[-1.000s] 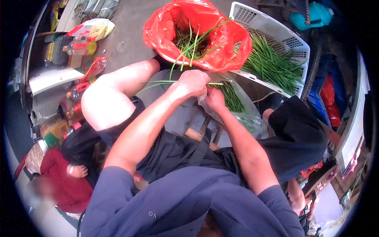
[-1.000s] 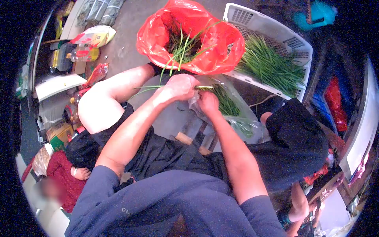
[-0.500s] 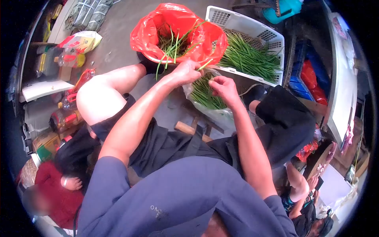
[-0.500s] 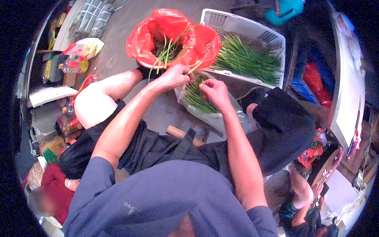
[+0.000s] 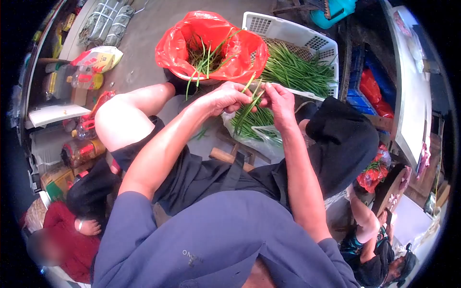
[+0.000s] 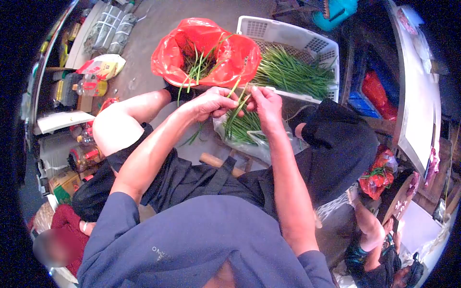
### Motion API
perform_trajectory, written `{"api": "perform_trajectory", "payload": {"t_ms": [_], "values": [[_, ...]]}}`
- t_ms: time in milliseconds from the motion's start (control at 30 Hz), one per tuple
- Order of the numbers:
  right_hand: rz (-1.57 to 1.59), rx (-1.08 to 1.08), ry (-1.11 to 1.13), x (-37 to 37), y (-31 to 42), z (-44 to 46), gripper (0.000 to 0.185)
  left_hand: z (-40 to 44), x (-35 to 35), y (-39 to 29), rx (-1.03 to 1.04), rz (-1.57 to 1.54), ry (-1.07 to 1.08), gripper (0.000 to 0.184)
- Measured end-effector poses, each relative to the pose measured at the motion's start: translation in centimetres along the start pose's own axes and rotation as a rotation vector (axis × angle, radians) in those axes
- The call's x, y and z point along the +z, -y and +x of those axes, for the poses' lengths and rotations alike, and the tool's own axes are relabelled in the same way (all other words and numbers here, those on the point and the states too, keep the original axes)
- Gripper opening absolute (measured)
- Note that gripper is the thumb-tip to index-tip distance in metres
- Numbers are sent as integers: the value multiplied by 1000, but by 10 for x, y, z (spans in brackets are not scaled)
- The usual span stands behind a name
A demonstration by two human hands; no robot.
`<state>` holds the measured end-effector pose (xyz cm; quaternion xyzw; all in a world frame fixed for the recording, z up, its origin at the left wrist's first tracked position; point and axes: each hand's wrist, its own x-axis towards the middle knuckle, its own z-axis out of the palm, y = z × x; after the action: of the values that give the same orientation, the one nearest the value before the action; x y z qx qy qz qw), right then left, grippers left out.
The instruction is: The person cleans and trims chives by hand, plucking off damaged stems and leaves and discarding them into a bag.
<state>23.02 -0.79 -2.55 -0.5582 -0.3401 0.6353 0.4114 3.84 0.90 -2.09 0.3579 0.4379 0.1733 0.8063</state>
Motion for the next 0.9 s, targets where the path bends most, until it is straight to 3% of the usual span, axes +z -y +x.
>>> {"api": "perform_trajectory", "payload": {"t_ms": [300,600,667,900], "values": [[97,6,-9,4,-6,-1,23,5,0,3,3,-35,-76,10],[-4,-9,37,10,-8,0,24,4,3,0,-13,36,-154,12],[-178,-137,-3,17,-9,-2,25,4,4,-1,-12,62,-158,13],[-467,-280,-135,16,-18,0,29,7,2,-2,-49,18,-112,11]]}}
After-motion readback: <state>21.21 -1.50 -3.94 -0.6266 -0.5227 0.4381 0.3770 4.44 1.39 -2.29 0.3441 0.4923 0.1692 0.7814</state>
